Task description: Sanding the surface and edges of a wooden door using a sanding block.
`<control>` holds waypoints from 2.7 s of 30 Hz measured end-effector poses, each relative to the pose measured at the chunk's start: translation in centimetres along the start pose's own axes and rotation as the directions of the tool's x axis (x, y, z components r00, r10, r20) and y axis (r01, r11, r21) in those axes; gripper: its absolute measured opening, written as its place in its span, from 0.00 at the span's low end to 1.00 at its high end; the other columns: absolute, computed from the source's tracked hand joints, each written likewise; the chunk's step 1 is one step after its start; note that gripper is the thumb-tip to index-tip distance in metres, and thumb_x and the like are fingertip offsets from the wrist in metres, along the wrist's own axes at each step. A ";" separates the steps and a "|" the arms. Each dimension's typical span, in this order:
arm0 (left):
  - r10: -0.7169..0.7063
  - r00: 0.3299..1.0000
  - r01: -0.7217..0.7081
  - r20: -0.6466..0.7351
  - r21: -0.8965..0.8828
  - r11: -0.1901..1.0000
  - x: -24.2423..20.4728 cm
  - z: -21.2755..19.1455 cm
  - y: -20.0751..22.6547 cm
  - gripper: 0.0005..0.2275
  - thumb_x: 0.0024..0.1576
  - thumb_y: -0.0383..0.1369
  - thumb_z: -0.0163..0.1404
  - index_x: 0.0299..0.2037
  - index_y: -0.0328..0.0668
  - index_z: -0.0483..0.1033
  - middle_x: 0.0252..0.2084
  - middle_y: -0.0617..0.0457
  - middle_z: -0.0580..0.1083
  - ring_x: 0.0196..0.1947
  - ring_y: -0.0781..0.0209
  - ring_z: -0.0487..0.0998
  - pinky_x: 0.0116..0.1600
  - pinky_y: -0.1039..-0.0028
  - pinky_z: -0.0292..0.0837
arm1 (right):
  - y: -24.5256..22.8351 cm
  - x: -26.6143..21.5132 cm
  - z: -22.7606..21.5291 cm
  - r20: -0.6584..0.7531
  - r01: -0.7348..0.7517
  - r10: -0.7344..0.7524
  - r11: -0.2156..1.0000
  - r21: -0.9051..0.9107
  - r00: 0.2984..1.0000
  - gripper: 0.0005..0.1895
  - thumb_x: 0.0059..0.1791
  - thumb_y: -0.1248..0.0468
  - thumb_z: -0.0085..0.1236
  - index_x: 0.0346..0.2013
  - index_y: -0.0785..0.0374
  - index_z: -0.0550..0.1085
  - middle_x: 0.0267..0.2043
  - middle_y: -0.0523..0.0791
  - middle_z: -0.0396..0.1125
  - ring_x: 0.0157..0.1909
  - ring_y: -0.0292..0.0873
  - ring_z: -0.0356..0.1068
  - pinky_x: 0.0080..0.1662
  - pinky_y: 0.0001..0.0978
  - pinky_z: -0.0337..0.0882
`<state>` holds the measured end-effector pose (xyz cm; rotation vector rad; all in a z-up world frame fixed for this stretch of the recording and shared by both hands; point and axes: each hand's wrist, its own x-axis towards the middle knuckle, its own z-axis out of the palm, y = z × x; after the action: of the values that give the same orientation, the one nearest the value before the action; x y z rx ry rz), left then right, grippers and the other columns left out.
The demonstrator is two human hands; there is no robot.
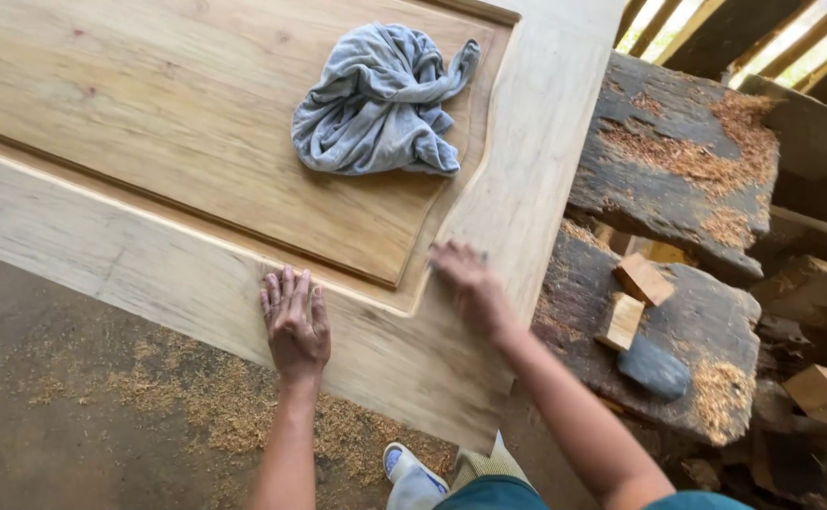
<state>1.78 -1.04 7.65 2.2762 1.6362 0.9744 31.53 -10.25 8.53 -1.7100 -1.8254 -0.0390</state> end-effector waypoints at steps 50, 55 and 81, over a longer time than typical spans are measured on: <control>-0.013 0.986 0.018 0.165 -0.030 0.999 0.9 -1.7 0.9 0.29 0.69 0.51 0.23 0.61 0.39 0.73 0.73 0.38 0.62 0.78 0.37 0.53 0.80 0.54 0.40 | 0.7 -2.2 -7.8 0.091 -0.217 0.215 0.976 0.014 0.972 0.22 0.51 0.75 0.48 0.59 0.55 0.72 0.68 0.40 0.60 0.72 0.44 0.56 0.75 0.35 0.46; -0.036 0.985 0.035 0.168 0.007 0.999 0.6 -1.9 0.7 0.28 0.69 0.49 0.24 0.60 0.41 0.74 0.72 0.40 0.63 0.78 0.40 0.55 0.80 0.55 0.41 | 14.0 8.3 -9.2 0.244 -0.463 0.480 0.414 0.784 0.843 0.16 0.57 0.64 0.43 0.59 0.56 0.72 0.72 0.42 0.55 0.76 0.44 0.48 0.75 0.36 0.41; -0.053 0.984 0.053 0.169 0.007 0.999 1.2 -1.8 1.1 0.25 0.67 0.49 0.31 0.58 0.41 0.75 0.72 0.39 0.64 0.78 0.38 0.55 0.80 0.53 0.43 | 17.1 9.8 -9.4 -0.035 -0.384 0.385 0.923 0.020 0.922 0.18 0.55 0.72 0.47 0.57 0.54 0.73 0.70 0.43 0.59 0.74 0.45 0.53 0.76 0.37 0.43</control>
<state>1.82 -0.85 10.07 2.2359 1.6186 0.7442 51.33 -2.84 13.90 -2.0144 -1.4287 0.1019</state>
